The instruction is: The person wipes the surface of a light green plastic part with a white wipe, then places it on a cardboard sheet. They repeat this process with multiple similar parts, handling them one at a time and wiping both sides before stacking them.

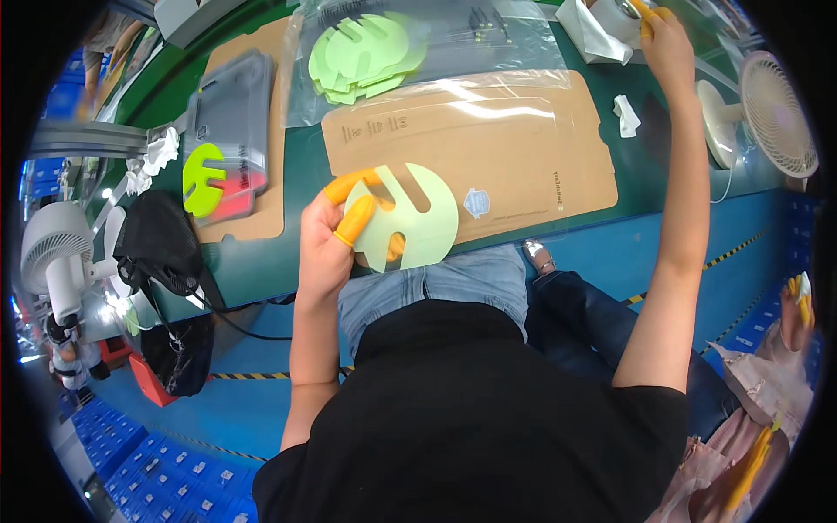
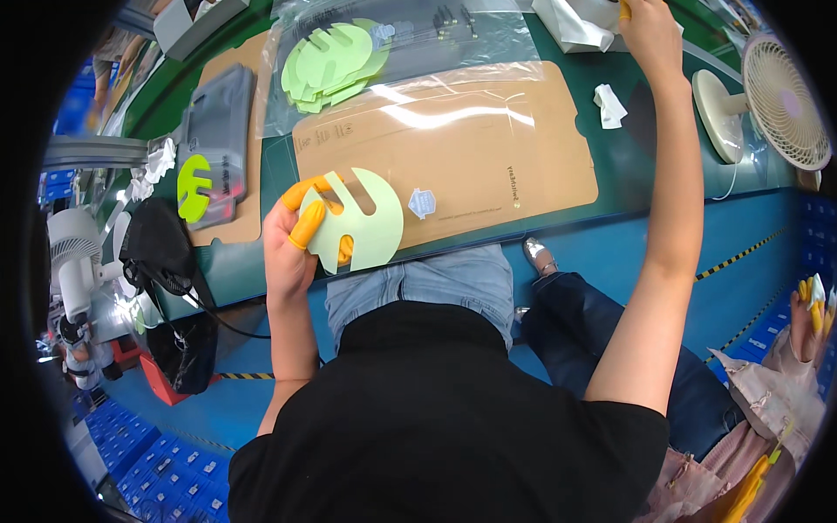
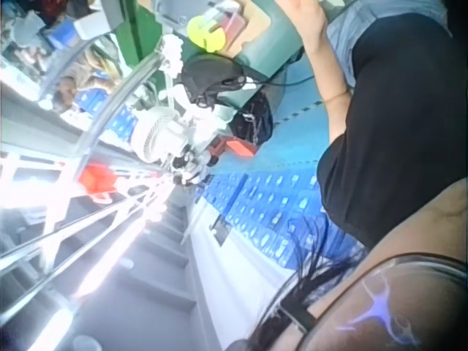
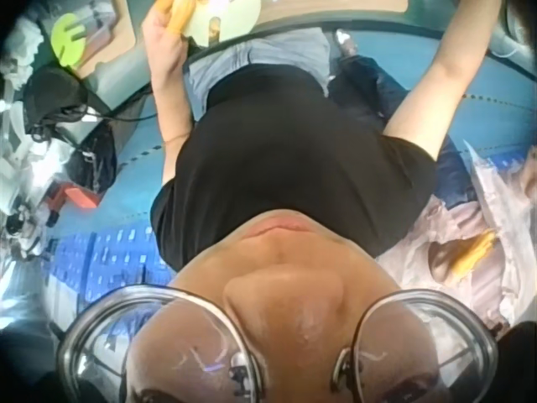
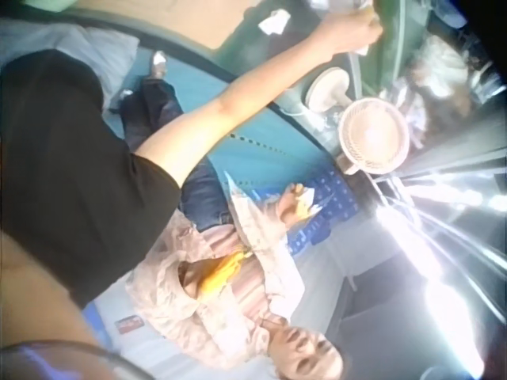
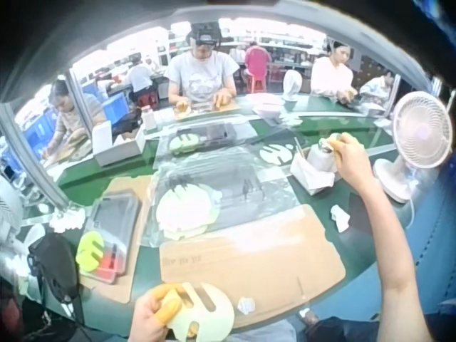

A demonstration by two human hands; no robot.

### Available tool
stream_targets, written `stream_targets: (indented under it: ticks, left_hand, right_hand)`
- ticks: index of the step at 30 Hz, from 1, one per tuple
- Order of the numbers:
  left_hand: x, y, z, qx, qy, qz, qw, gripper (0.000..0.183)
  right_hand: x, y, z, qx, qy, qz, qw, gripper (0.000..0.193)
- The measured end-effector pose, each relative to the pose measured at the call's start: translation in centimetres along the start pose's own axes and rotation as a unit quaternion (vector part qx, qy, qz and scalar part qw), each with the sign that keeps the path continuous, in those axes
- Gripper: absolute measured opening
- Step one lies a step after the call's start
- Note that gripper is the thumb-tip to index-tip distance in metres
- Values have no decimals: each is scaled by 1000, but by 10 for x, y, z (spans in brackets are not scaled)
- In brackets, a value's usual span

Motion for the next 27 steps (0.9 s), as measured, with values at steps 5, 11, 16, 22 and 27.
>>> stream_targets:
  ticks: [5,11,16,22,27]
  left_hand:
    - [12,12,8,-27,3,-5,1000,30]
    - [20,21,17,-51,-10,34,998,27]
    - [11,12,15,4,-73,98,992,25]
    - [-7,-6,2,32,-120,338,933,11]
    - [10,-20,0,112,-124,532,830,11]
  right_hand:
    - [-2,0,-2,-14,-20,2,1000,23]
    - [14,-35,-27,52,-31,10,998,23]
    - [-17,6,-85,123,27,190,974,19]
    - [-58,66,-132,96,35,256,961,22]
    - [-72,136,-144,32,77,259,962,33]
Point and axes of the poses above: each hand's wrist, its own z-axis towards the middle knuckle, its own x-axis out of the palm, y = z × x, the point moved 10 cm from there along z, towards the middle knuckle, and after that the axes turned 15 degrees about -z, right-handed, at the moved point
